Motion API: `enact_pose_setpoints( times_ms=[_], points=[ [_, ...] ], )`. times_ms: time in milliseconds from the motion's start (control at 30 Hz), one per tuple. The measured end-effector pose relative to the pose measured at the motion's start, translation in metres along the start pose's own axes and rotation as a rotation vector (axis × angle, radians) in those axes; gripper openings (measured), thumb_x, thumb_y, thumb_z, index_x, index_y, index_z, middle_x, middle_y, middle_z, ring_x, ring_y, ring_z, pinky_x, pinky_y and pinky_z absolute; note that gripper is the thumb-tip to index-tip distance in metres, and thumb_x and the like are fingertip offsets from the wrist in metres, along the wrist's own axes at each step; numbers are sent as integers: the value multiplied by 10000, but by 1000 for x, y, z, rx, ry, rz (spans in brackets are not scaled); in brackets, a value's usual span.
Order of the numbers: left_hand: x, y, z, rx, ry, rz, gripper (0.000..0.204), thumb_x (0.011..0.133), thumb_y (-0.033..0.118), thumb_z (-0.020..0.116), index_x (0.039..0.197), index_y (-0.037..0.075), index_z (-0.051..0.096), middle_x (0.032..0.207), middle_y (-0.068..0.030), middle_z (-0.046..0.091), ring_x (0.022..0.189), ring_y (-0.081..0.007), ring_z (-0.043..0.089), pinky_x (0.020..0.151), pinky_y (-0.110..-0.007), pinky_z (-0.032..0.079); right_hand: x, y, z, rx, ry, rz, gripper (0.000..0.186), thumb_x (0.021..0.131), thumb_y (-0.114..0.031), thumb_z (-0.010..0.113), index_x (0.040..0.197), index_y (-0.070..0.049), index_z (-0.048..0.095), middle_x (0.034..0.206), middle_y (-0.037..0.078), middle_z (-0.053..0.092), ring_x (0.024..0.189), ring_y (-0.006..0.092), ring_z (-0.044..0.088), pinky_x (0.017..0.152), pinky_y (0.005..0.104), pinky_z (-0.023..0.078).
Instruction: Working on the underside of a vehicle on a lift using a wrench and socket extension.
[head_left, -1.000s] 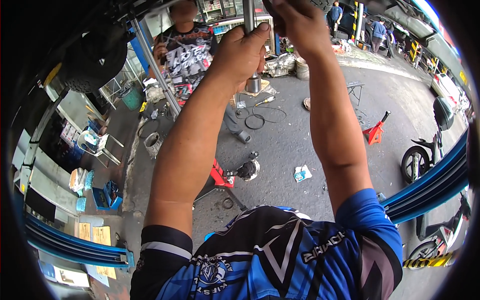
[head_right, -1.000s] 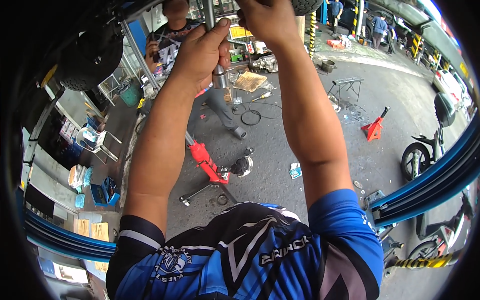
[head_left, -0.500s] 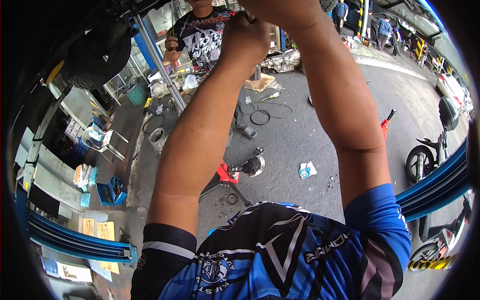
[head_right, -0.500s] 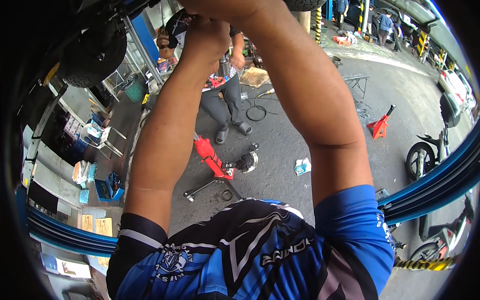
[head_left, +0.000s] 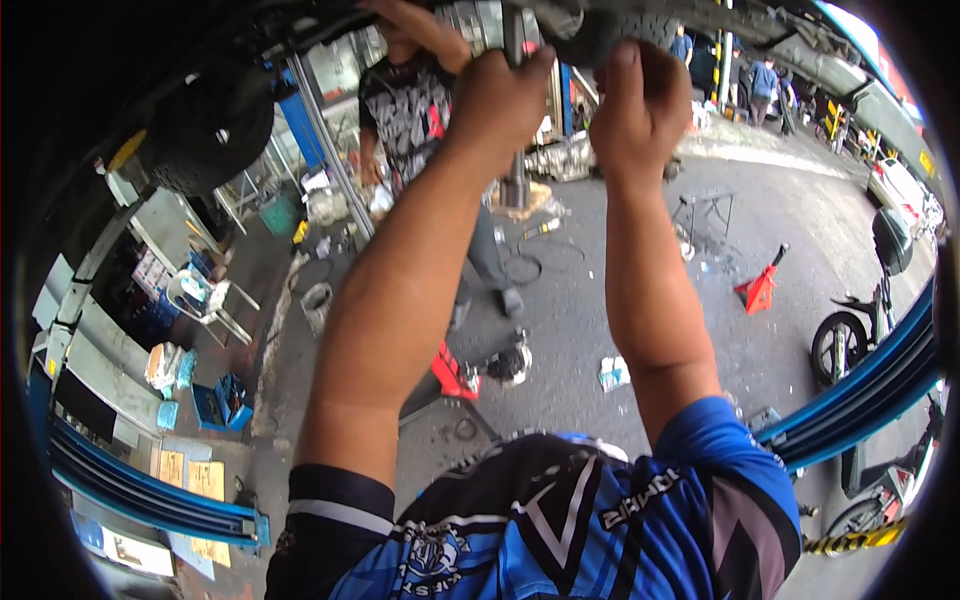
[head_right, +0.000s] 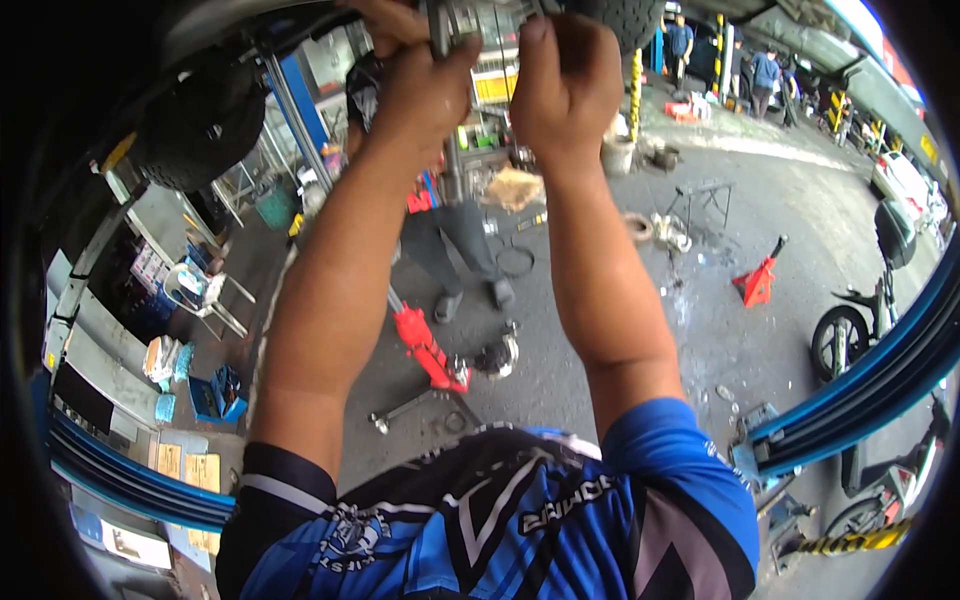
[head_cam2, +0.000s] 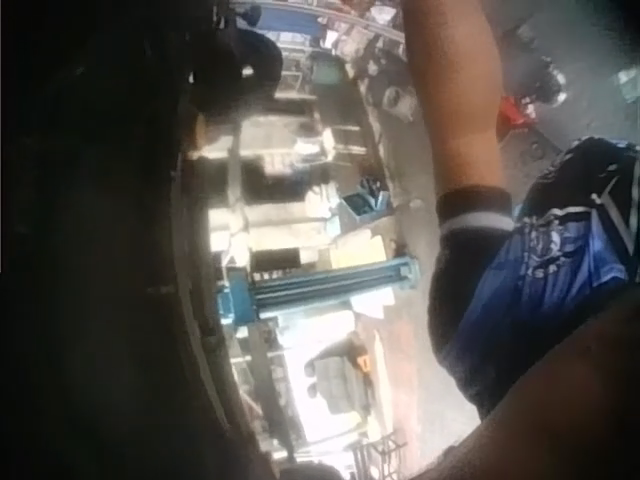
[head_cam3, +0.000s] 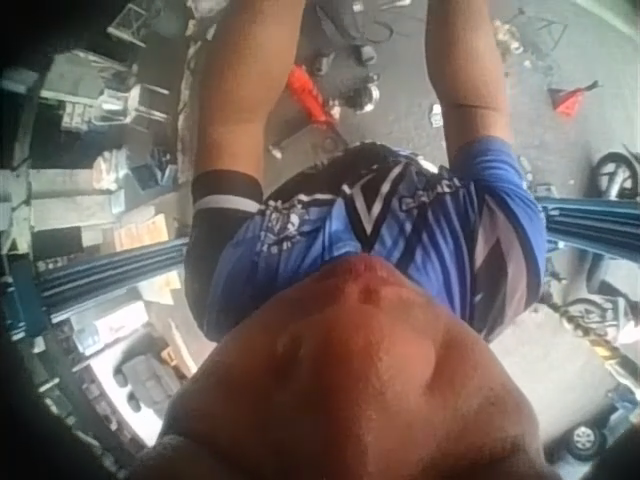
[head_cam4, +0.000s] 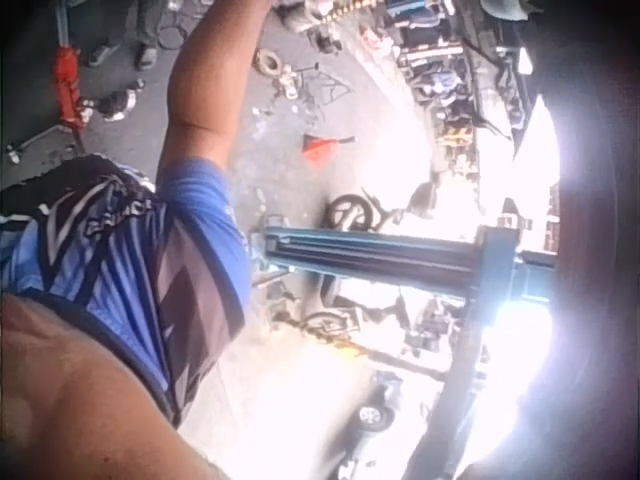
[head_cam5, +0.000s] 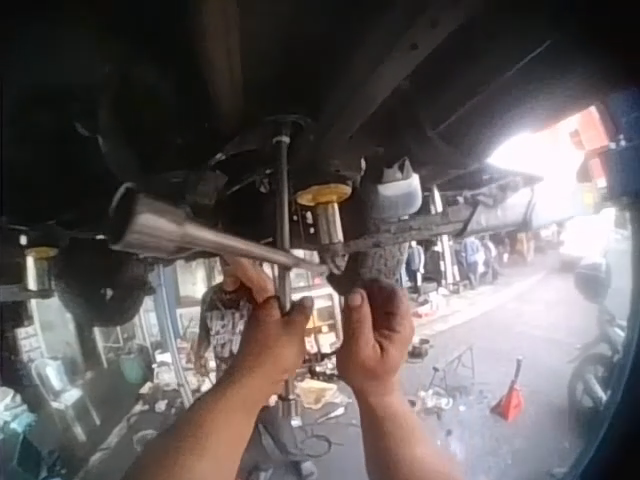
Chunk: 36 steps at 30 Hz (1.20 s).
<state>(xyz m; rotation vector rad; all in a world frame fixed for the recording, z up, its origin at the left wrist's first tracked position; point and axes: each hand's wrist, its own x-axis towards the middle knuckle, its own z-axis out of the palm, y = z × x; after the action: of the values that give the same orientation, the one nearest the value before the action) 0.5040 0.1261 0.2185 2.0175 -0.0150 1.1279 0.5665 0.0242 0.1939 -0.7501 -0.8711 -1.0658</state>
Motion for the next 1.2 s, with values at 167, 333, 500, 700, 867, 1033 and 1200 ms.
enact_pose_setpoints(
  times_ms=[167,333,500,700,867,1033,1200],
  points=[
    [-1,-7,7,-23,74,354,384,883,306,573,885,-77,600,768,-275,618,760,-397,624,694,-438,473,3,-30,6,-223,13,-317,787,806,-203,725,1383,32,244,1366,174,360,1245,257,382,961,375,377],
    [-1,-3,4,-178,31,11,363,894,291,589,831,-66,587,672,-174,599,599,-229,561,590,-380,436,13,-20,5,-400,-122,-290,703,880,-204,628,1418,45,250,1381,221,417,1204,302,471,980,385,384],
    [9,-10,22,-301,-64,11,173,926,199,566,836,55,528,589,27,443,457,-72,401,411,-269,317,19,59,13,118,72,46,499,879,-178,571,1293,57,424,919,238,649,849,411,597,820,480,458],
    [17,-5,9,-326,-11,-35,308,882,238,605,907,-69,598,794,-187,636,711,-239,601,660,-379,467,-14,52,10,-56,-754,730,354,936,-271,493,936,49,647,735,87,637,612,142,584,602,287,483],
    [14,15,12,-166,32,117,314,898,248,577,937,-64,590,781,-194,623,719,-262,600,657,-381,450,-9,19,-7,-9,-159,142,240,868,-135,630,1021,49,609,770,71,637,664,149,584,606,266,467],
    [30,-1,13,-259,-23,116,312,894,245,581,897,-68,583,726,-169,601,650,-237,574,610,-379,436,23,-51,11,165,17,-143,388,846,-111,654,1180,40,526,1125,145,573,1039,210,543,824,303,456],
    [41,-17,8,73,28,353,330,883,267,599,959,-54,584,840,-139,636,718,-231,591,639,-344,464,38,-54,18,-380,-296,-410,438,753,-119,711,1142,20,567,1053,195,595,989,342,562,849,400,452]
  ],
)
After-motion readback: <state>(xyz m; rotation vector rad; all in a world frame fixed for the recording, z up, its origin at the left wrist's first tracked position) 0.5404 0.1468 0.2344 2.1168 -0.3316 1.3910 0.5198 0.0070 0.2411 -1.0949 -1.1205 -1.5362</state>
